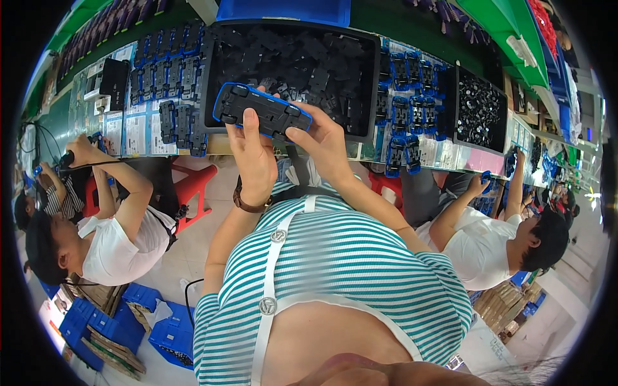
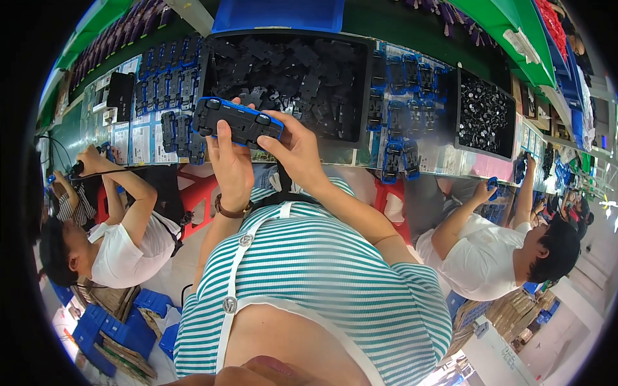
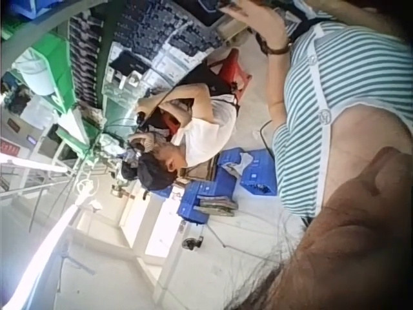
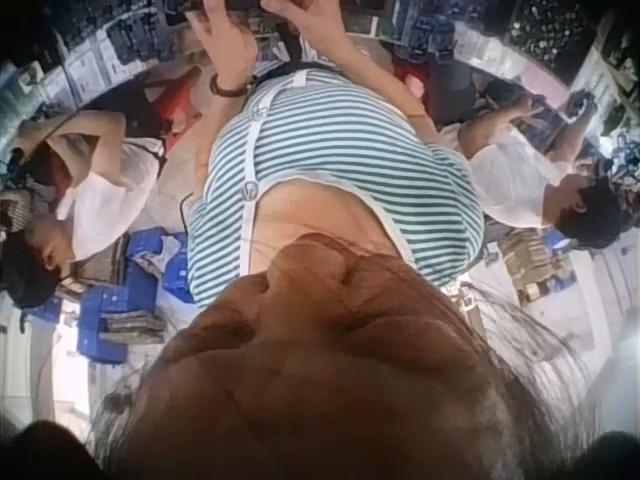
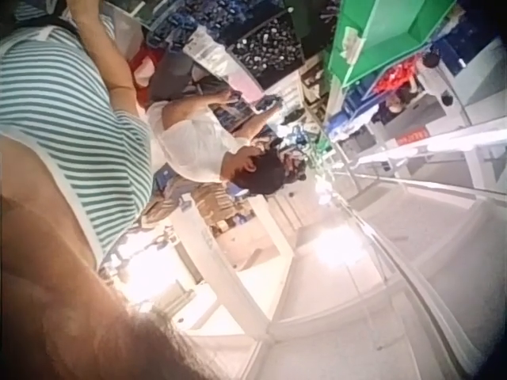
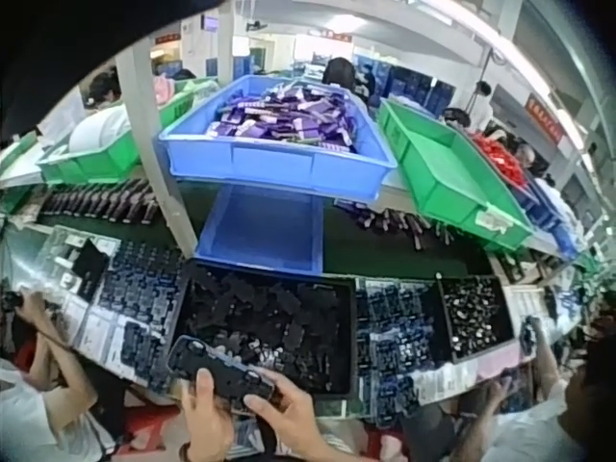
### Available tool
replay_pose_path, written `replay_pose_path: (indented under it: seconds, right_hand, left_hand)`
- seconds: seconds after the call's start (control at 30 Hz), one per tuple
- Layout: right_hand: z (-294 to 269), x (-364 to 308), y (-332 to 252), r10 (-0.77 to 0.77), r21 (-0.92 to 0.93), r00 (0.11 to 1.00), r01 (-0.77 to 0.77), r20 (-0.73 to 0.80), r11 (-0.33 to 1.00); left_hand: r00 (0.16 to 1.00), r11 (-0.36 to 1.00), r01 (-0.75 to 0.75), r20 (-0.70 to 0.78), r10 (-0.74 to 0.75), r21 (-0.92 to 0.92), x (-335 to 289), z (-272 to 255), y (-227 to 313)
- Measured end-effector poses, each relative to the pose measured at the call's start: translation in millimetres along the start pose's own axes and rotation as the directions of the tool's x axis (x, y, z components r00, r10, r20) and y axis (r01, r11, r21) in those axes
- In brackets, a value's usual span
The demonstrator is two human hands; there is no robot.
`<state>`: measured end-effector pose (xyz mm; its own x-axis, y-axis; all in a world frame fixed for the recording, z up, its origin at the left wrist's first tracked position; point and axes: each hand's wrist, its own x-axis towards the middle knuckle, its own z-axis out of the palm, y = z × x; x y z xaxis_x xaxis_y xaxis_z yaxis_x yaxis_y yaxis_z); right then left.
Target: The person assembles toy cars by picking up car bodies, taking black plastic components from a tray, fitting the parts onto the car bodies by hand, and placing the assembled cars on the table.
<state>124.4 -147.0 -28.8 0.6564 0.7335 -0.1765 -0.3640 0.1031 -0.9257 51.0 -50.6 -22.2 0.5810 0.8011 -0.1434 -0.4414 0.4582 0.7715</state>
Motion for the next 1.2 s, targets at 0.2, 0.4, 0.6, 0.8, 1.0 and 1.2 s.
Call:
replay_pose_path:
  seconds: [0.2, 0.4, 0.6, 0.8, 1.0, 1.2]
  right_hand:
    - [-0.2, 1.9, 10.2, -0.010, -0.009, 1.000, 0.010, 0.022, 1.000]
    - [-2.1, -4.4, 4.2, -0.079, -0.014, 0.997, 0.079, 0.006, 0.997]
    - [27.0, -11.3, 16.0, -0.106, -0.035, 0.994, 0.106, -0.007, 0.994]
    - [68.6, -6.1, 31.8, 0.071, 0.005, 0.993, -0.071, -0.098, 0.997]
    - [113.6, 3.6, 44.3, 0.017, -0.127, 1.000, -0.016, 0.009, 0.992]
    - [107.5, -4.8, 67.6, 0.077, -0.151, 0.997, -0.080, -0.031, 0.985]
  left_hand:
    - [0.999, 0.998, 0.039, -0.004, -0.039, -0.044, 7.4, -10.0, 0.6]
    - [0.999, 1.000, 0.018, 0.045, -0.018, 0.012, 27.8, -23.9, 34.1]
    - [0.997, 0.996, 0.011, 0.076, -0.017, 0.086, 35.6, -40.8, 52.5]
    - [0.955, 0.953, 0.295, 0.007, -0.296, 0.064, 34.4, -87.2, 56.1]
    - [0.980, 0.934, 0.129, -0.185, -0.069, 0.334, 56.2, -151.1, 111.8]
    - [0.902, 0.467, 0.012, -0.211, 0.376, 0.884, 157.8, -357.9, 124.4]
